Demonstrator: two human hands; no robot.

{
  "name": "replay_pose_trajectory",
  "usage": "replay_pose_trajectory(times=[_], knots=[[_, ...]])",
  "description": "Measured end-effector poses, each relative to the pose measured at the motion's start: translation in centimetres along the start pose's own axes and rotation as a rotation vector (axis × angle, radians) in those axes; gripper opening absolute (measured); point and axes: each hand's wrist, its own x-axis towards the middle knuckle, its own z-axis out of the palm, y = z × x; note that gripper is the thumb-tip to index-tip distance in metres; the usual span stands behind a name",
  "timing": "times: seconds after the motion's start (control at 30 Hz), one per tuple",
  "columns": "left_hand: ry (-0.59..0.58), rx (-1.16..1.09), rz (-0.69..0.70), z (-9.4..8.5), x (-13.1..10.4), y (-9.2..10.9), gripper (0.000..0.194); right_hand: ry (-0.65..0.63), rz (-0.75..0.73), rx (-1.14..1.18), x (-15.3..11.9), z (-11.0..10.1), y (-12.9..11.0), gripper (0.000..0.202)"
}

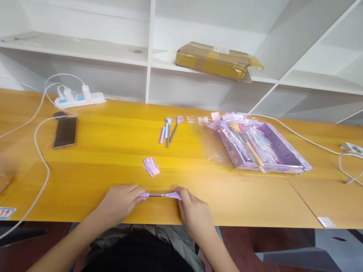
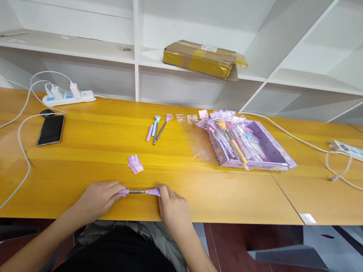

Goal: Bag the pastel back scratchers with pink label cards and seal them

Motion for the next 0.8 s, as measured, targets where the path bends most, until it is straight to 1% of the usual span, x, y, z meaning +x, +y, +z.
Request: replay_pose_trajectory(times=[0.1,0.2,0.27,0.37,0.47,0.57,0.63,0.67,0.7,0.73,0.8], knots=[[0.057,0.088,-0.013,0.8,-0.2,0.2,0.041,-0.053,0.024,-0.013,0.1,-0.2,-0.2,0.027],[0.111,0.158,-0.010,1.5,-0.4,0.5,0.041,-0.120,0.071,-0.054,0.4,-0.6,-0.4,0.019],[0.125,0.166,0.006,1.6,-0.5,0.6,0.040,-0.172,0.074,-0.102,0.5,-1.0,-0.4,0.017],[0.141,0.182,0.028,1.6,-0.4,0.6,0.037,-0.217,0.073,-0.175,0.7,-1.9,-0.3,0.021],[0.141,0.229,0.031,1.3,0.1,1.2,0.034,-0.205,0.084,-0.219,0.8,-2.4,-0.4,0.025],[0.137,0.265,0.036,0.2,0.7,1.9,0.032,-0.123,0.048,-0.236,0.6,-2.6,0.0,0.032],[0.141,0.274,0.043,-1.2,0.5,1.3,0.033,-0.027,0.013,-0.237,-0.1,-2.9,1.9,0.035],[0.145,0.273,0.044,-2.2,0.0,0.5,0.033,0.035,0.012,-0.239,-0.7,-3.3,3.6,0.036],[0.155,0.271,0.041,-3.4,-0.7,-0.6,0.034,0.102,0.022,-0.244,-1.6,-3.9,5.8,0.037],[0.172,0.266,0.025,-4.6,-1.7,-2.1,0.034,0.188,0.075,-0.258,-2.8,-4.6,8.4,0.037],[0.190,0.245,0.048,-6.8,-4.2,-5.4,0.034,0.338,0.276,-0.311,-5.6,-6.4,14.0,0.038]])
